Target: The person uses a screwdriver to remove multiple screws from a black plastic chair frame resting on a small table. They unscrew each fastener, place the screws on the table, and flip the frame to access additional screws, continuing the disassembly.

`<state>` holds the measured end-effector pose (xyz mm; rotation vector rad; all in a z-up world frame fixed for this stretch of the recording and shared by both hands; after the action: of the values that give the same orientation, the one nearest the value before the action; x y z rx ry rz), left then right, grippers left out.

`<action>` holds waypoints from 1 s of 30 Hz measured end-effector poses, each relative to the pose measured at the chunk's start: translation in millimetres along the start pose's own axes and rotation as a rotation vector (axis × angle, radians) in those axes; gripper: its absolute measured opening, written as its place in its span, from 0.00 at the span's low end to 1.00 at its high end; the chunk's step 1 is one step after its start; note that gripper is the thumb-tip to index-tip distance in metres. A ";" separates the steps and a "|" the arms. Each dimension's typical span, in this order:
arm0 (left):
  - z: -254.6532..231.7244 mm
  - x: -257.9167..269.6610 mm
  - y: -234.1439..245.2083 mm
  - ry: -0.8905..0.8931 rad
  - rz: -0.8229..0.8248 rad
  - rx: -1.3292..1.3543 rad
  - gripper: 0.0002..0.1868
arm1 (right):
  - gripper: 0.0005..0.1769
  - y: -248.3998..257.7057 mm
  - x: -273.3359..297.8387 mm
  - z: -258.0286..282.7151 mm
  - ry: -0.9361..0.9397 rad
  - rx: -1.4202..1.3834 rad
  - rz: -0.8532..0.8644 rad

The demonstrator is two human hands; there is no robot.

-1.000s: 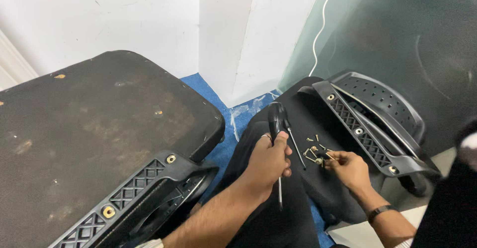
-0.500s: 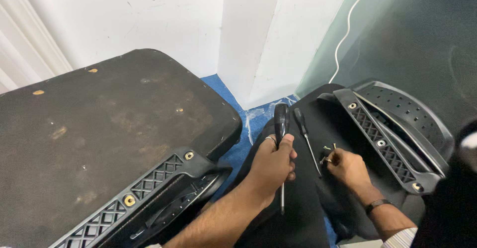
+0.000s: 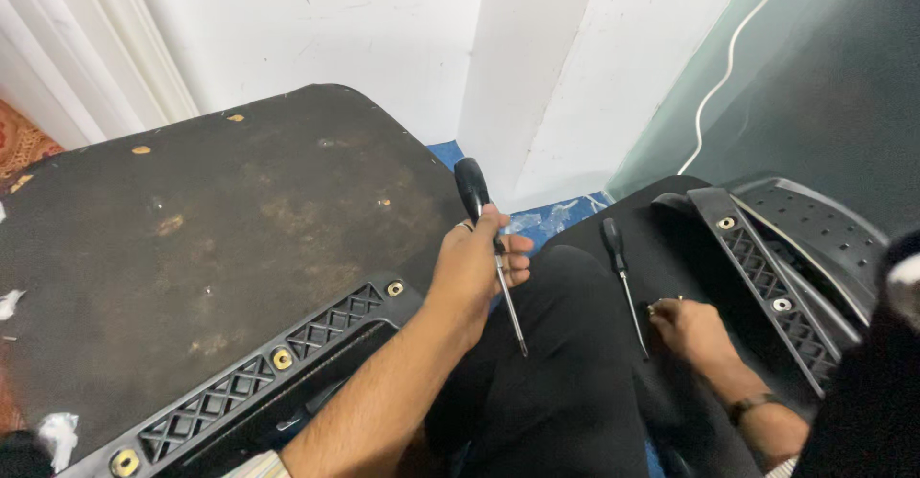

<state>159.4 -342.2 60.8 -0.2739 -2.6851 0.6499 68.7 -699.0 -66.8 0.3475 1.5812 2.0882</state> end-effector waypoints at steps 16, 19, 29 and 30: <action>-101.8 -76.7 91.1 -0.649 -0.325 -1.425 0.18 | 0.07 29.5 -30.5 95.8 -0.567 -2.092 0.166; -99.0 -91.1 126.1 -0.491 -0.409 -1.629 0.19 | 0.05 0.9 -46.6 80.9 -0.643 -2.328 0.234; -81.1 -71.0 138.4 -0.360 -0.458 -1.675 0.30 | 0.15 -43.0 -50.8 0.2 -0.818 -2.049 -0.055; -82.8 -64.3 136.0 -0.363 -0.460 -1.661 0.32 | 0.16 -45.1 -56.3 -4.5 -0.768 -1.959 0.015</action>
<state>264.3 -207.1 45.7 0.1122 -2.6830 -1.8503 124.5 -723.1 -105.9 0.2772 -1.0367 2.0441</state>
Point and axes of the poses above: each hand's wrist, its own x-axis away from the middle knuckle, its own y-axis out of the back of the hand, z = x × y, the point moved 3 cm from there along -x, towards the middle knuckle, and after that the axes turned 8 degrees about -z, right-handed, at the moved point
